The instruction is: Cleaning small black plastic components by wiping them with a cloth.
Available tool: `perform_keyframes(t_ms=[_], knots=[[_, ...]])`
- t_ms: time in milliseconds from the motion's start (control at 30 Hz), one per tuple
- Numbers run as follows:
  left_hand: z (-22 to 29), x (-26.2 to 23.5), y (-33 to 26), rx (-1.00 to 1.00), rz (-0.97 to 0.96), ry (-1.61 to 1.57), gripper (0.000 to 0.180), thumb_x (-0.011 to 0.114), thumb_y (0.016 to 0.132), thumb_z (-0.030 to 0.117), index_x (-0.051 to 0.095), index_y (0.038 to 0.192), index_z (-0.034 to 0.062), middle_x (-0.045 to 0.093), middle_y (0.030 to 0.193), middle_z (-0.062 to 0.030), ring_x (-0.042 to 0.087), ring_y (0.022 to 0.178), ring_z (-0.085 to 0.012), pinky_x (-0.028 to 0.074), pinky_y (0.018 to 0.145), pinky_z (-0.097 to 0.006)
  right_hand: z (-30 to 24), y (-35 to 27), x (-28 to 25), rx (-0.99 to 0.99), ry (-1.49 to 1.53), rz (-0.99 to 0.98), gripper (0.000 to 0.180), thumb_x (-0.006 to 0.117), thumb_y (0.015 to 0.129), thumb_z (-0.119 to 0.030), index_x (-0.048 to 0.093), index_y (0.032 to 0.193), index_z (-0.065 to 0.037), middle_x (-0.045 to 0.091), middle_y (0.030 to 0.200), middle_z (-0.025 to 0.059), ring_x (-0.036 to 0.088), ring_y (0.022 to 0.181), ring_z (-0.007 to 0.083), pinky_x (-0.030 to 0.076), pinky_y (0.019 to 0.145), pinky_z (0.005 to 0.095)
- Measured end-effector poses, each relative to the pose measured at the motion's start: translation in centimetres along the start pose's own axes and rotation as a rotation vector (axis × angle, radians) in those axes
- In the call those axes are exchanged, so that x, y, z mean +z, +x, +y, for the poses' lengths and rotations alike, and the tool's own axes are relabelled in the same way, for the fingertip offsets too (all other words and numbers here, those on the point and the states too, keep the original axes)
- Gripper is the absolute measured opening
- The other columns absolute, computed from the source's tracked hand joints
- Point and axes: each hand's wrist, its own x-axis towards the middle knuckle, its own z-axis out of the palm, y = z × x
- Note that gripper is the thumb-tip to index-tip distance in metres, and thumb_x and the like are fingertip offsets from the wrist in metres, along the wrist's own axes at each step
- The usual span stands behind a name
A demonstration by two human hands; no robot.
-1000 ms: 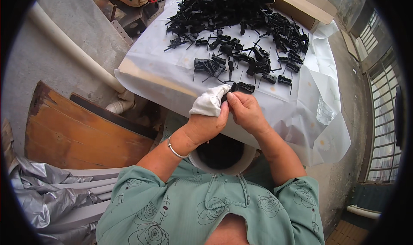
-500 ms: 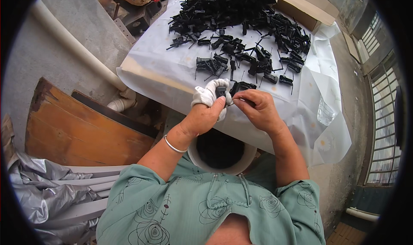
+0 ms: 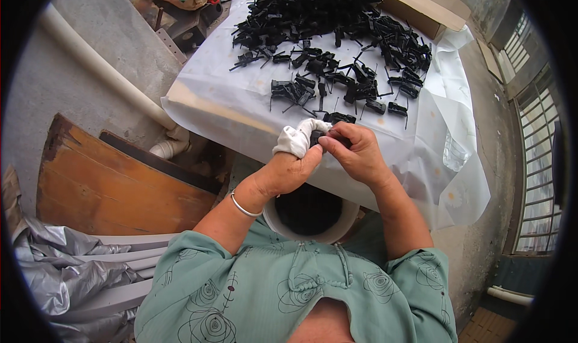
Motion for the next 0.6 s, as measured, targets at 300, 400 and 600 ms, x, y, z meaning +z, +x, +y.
perform_keyframes(t_ms=[300,400,600], knots=[[0.5,0.8,-1.0,-0.108,0.058,0.065,0.026,0.041,0.078,0.001,0.046,0.103,-0.0024,0.052,0.09,-0.0097,0.049,0.085,-0.0157,0.042,0.078,-0.027,-0.1,-0.9,1.1,0.025,-0.114,-0.1,0.023,0.049,0.09,-0.014,0.051,0.073,0.001,0.043,0.058,0.0077,0.038,0.054,0.0137,0.036,0.051,0.0299],[0.4,0.9,-1.5,-0.042,0.102,0.186,0.024,0.043,0.078,0.004,0.046,0.101,-0.0022,0.052,0.087,-0.0149,0.051,0.081,-0.0245,0.043,0.074,-0.031,0.3,-1.2,2.9,-0.064,-0.1,0.002,0.023,0.05,0.089,-0.013,0.049,0.072,0.002,0.046,0.06,0.0153,0.041,0.054,0.0271,0.037,0.051,0.0355],[0.8,-0.6,-2.5,-0.097,-0.018,0.335,0.03,0.049,0.08,0.007,0.047,0.109,-0.0021,0.055,0.095,-0.0163,0.054,0.088,-0.0271,0.044,0.081,-0.033,0.2,-0.6,1.0,0.103,-0.067,-0.216,0.022,0.051,0.087,-0.014,0.051,0.072,0.001,0.052,0.063,0.019,0.051,0.058,0.0366,0.04,0.054,0.0408]])
